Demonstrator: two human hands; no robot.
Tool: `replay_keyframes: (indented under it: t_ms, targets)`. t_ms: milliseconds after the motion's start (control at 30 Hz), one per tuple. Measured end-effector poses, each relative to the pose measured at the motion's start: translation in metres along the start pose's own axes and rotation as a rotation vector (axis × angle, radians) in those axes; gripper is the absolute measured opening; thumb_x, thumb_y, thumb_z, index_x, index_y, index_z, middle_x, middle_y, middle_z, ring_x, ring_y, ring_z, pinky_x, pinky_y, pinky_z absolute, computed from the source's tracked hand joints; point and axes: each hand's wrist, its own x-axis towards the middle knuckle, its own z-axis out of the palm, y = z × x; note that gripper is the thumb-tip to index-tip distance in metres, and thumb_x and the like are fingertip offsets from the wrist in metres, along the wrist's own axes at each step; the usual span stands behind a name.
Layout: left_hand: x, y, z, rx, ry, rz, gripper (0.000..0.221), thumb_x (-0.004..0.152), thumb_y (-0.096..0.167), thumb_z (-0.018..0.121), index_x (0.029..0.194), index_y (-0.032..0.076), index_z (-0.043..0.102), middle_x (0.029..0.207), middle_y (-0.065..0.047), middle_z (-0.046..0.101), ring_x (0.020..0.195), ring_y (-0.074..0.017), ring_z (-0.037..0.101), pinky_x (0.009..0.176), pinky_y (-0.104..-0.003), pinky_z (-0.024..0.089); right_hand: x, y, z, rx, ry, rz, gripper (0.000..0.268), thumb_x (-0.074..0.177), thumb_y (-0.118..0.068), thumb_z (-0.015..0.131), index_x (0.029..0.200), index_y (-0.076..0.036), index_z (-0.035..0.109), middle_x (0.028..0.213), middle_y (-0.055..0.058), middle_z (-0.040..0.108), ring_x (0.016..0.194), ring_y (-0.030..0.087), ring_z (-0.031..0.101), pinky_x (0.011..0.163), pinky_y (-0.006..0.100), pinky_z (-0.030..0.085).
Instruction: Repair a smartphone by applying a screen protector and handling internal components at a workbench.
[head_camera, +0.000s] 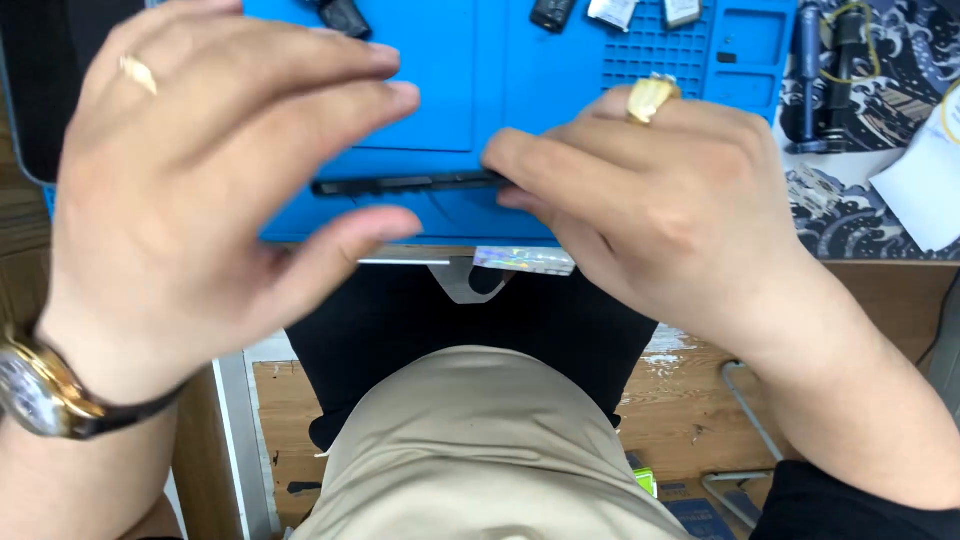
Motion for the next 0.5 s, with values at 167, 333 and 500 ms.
replay_keyframes:
  t_ms: [167, 333, 500]
  targets:
    - [-0.004, 0.029, 0.004, -0.015, 0.275, 0.159, 0.016, 0.111, 0.007, 0.069, 0.124, 0.011, 0.077, 0.121, -0.021, 0.076, 0.109, -0.0422, 0.068, 0.104, -0.060, 0.036, 0.000, -0.006, -0.006, 0.443, -0.134, 0.335, 0.022, 0.103, -0.019, 0.068, 0.118, -0.004, 0.069, 0.102, 0.002, 0.073, 0.078, 0.015, 0.066, 0.070, 0.028, 0.045]
    - [-0.001, 0.047, 0.022, 0.168, 0.382, 0.295, 0.029, 0.114, 0.028, 0.054, 0.114, 0.019, 0.081, 0.119, 0.005, 0.077, 0.114, -0.0083, 0.069, 0.108, -0.032, 0.044, -0.002, -0.009, -0.002, 1.094, -0.332, 0.811, 0.039, 0.094, -0.018, 0.060, 0.130, -0.004, 0.065, 0.108, 0.004, 0.075, 0.094, 0.010, 0.069, 0.079, 0.024, 0.059]
    - [0.006, 0.055, 0.005, 0.064, 0.310, 0.189, 0.024, 0.111, 0.019, 0.053, 0.108, 0.015, 0.076, 0.107, -0.002, 0.078, 0.095, -0.0172, 0.076, 0.096, -0.032, 0.052, 0.011, 0.001, -0.014, 0.671, -0.395, 0.531, 0.035, 0.103, -0.015, 0.050, 0.130, -0.006, 0.070, 0.116, 0.006, 0.073, 0.103, 0.017, 0.066, 0.085, 0.031, 0.050]
